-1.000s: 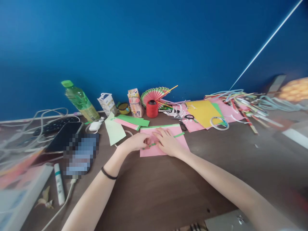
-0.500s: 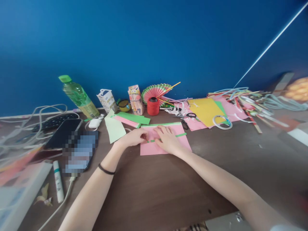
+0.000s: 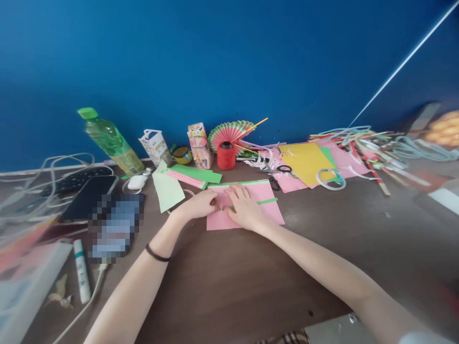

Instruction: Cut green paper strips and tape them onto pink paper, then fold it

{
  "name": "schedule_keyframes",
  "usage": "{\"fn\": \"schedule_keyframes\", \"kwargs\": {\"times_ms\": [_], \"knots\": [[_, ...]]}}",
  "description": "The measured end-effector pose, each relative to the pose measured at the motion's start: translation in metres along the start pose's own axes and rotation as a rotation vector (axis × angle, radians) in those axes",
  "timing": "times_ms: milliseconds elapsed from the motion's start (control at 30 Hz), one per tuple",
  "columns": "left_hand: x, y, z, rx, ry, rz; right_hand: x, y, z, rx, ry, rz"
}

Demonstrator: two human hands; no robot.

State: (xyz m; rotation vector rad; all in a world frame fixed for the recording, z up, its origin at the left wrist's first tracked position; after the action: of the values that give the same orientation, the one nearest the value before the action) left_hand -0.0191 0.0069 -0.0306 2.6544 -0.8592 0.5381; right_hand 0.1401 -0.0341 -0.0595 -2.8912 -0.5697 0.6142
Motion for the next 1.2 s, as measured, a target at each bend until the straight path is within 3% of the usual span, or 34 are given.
{"fn": "schedule_keyframes", "kwargs": {"times_ms": [833, 967, 1100, 1200], "knots": [[0.004, 0.000, -0.001, -0.023, 0.065, -0.024, 0.000, 0.001, 0.004, 0.018, 0.020, -0.015], [0.007, 0.007, -0.013, -0.042, 0.112, -0.092, 0.000, 0.002, 0.003, 0.025, 0.010, -0.020], [0.001, 0.019, -0.036, 0.087, 0.017, -0.136, 0.001, 0.002, 0.002, 0.046, -0.010, -0.031], [-0.006, 0.028, -0.049, 0.047, -0.226, -0.366, 0.001, 0.003, 0.002, 0.064, -0.024, -0.035]]}}
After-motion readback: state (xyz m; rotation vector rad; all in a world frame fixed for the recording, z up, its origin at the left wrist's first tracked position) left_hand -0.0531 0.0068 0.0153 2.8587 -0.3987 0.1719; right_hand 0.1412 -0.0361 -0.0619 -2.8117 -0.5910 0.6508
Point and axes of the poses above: each hand's wrist, its own y-axis away from the middle knuckle, its own z-axis out of the palm, x = y × z, the point moved 1 cm from there along -y, towards the middle knuckle, and after that the axes turned 3 degrees about -y, right-handed, at the moved point
